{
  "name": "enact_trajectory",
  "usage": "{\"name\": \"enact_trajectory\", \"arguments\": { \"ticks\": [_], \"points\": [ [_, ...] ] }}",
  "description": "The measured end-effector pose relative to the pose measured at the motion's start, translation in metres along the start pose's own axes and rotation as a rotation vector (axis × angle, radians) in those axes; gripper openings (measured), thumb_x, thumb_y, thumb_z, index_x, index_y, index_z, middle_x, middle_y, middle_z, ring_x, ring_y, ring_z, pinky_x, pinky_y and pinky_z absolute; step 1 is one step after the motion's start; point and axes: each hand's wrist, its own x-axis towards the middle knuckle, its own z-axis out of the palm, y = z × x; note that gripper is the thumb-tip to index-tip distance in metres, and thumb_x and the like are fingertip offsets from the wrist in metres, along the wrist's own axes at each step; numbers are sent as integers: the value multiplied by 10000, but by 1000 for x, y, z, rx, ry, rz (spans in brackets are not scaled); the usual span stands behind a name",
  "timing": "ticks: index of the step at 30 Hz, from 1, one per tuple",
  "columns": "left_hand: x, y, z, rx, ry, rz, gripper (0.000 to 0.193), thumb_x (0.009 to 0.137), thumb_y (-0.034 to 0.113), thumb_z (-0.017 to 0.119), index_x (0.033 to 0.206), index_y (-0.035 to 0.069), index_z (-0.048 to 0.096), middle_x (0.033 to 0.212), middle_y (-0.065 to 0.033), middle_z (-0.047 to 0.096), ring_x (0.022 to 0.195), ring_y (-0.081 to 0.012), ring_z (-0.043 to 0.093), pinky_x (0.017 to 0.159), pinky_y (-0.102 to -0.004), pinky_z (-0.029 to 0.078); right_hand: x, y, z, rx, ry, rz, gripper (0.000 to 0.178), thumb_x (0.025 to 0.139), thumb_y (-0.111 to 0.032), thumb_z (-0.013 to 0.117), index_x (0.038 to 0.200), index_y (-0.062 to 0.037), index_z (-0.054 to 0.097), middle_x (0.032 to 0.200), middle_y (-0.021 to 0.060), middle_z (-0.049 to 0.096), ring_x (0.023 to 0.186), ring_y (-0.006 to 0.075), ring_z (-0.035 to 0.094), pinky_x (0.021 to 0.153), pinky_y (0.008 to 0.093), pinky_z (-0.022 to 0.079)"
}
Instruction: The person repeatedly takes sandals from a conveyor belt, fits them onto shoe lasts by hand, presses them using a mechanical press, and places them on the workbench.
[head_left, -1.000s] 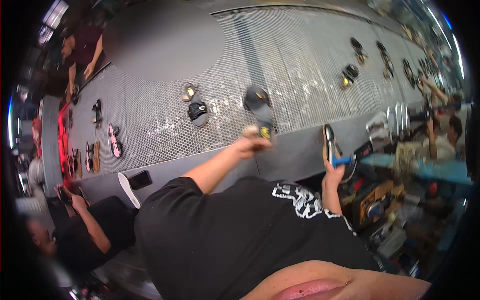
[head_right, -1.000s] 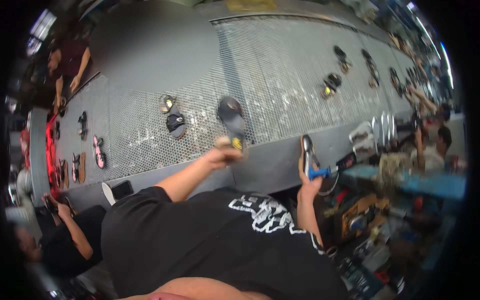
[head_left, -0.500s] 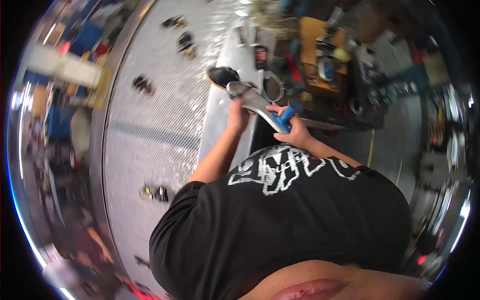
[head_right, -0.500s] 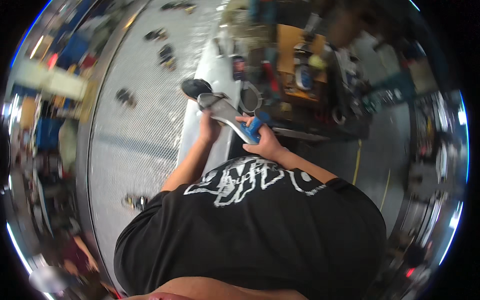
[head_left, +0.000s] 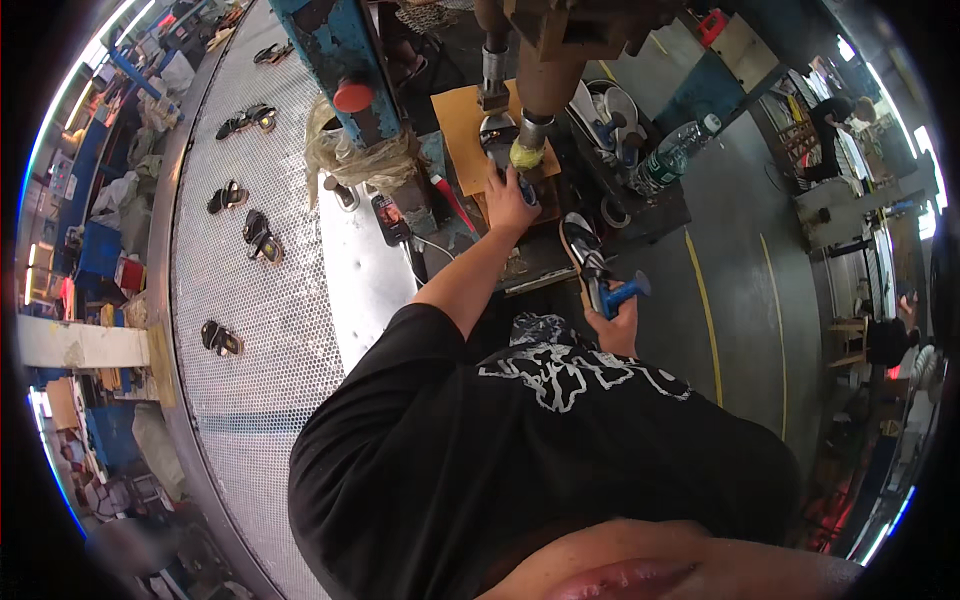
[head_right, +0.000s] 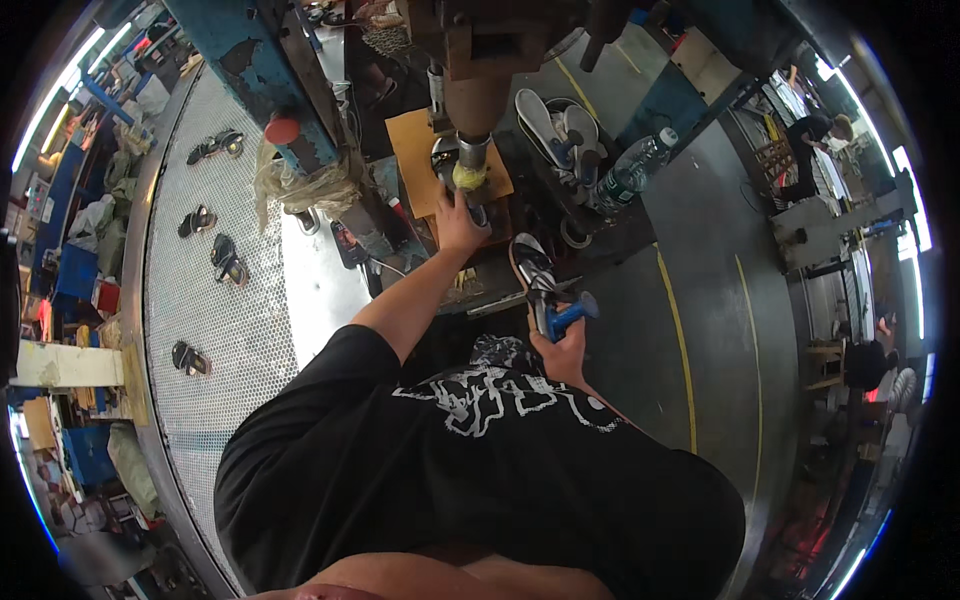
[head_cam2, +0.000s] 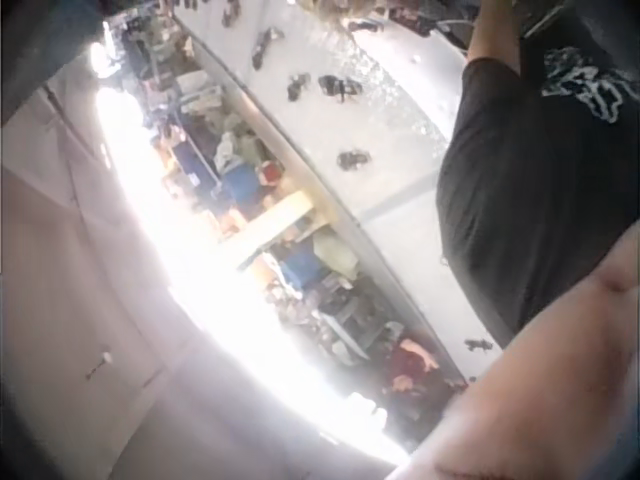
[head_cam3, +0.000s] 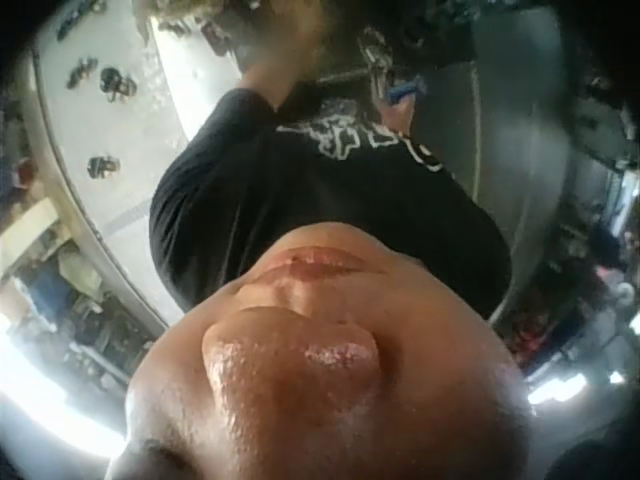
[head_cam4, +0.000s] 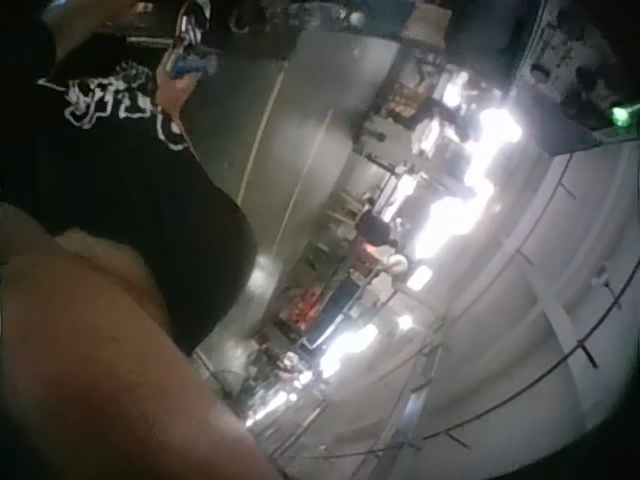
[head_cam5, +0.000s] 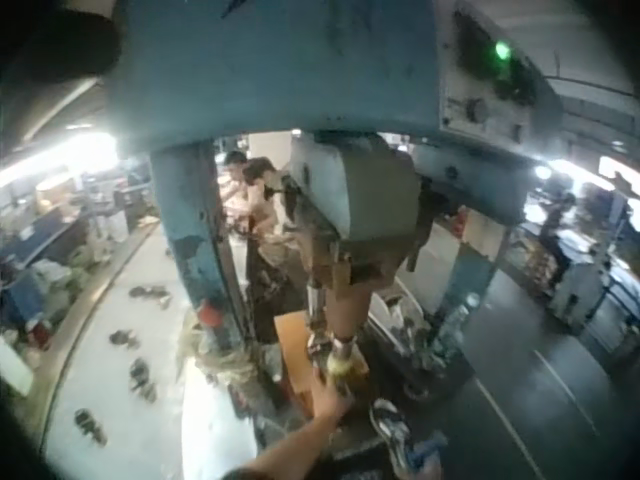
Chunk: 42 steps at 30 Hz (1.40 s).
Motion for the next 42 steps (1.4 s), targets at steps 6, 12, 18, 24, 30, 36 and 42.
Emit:
{"name": "enact_trajectory", "arguments": {
  "ticks": [6, 12, 18, 24, 30, 36, 42],
  "points": [
    [-47, -44, -38, -189, -54, 104, 612, 582, -6, 654, 1168, -3, 480, 1217, -192, 449, 1151, -430, 394, 1007, -467, 334, 50, 40, 52, -101, -9, -208, 485, 677, -5, 733, 1087, -28, 475, 1018, 87, 526, 932, 151, 524, 847, 303, 421],
    [-210, -86, -125, -243, 30, -115, 687, 515, 20, 707, 1157, 14, 463, 1206, -185, 428, 1139, -377, 424, 987, -422, 355, 141, 59, 132, -340, -90, -372, 587, 659, -138, 742, 1147, 52, 477, 1141, 249, 507, 1094, 420, 482, 932, 447, 401],
    [-293, -155, -161, 32, 279, -567, 677, 539, 29, 726, 1170, -12, 482, 1295, -208, 375, 1220, -396, 369, 1038, -413, 326, 205, 94, 170, -665, -88, -214, 608, 620, -345, 803, 1012, 33, 533, 1043, 245, 560, 1024, 390, 542, 870, 450, 437],
    [-337, -198, -183, 88, 140, -485, 645, 677, 15, 636, 1281, 12, 410, 1387, -272, 322, 1234, -427, 394, 1061, -440, 329, 133, 34, 153, -446, -19, -653, 785, 669, -143, 807, 1271, 63, 348, 1248, 224, 418, 1174, 363, 426, 1036, 418, 316],
    [-401, -215, -265, -48, 267, -574, 644, 680, -62, 560, 1295, 82, 435, 1276, -194, 439, 1166, -358, 454, 1009, -410, 379, -24, 63, 178, -16, -938, -380, 590, 728, 57, 619, 1252, -10, 356, 1292, 176, 422, 1161, 257, 489, 992, 355, 393],
    [-481, -310, -416, 569, 720, -933, 728, 695, 78, 679, 1340, 10, 349, 1304, -241, 396, 1216, -398, 369, 1047, -471, 283, -124, 50, 231, -230, -1199, -99, 721, 736, -21, 705, 1330, -64, 298, 1370, 154, 408, 1281, 258, 397, 1057, 433, 280],
    [-565, -412, -468, 580, 877, -1942, 847, 754, 471, 656, 1368, -9, 324, 1352, -264, 353, 1288, -377, 305, 1075, -440, 265, -179, 74, 315, -510, -861, -686, 954, 655, -233, 825, 1322, 140, 254, 1337, 331, 322, 1251, 410, 345, 1065, 425, 272]
  ]
}}
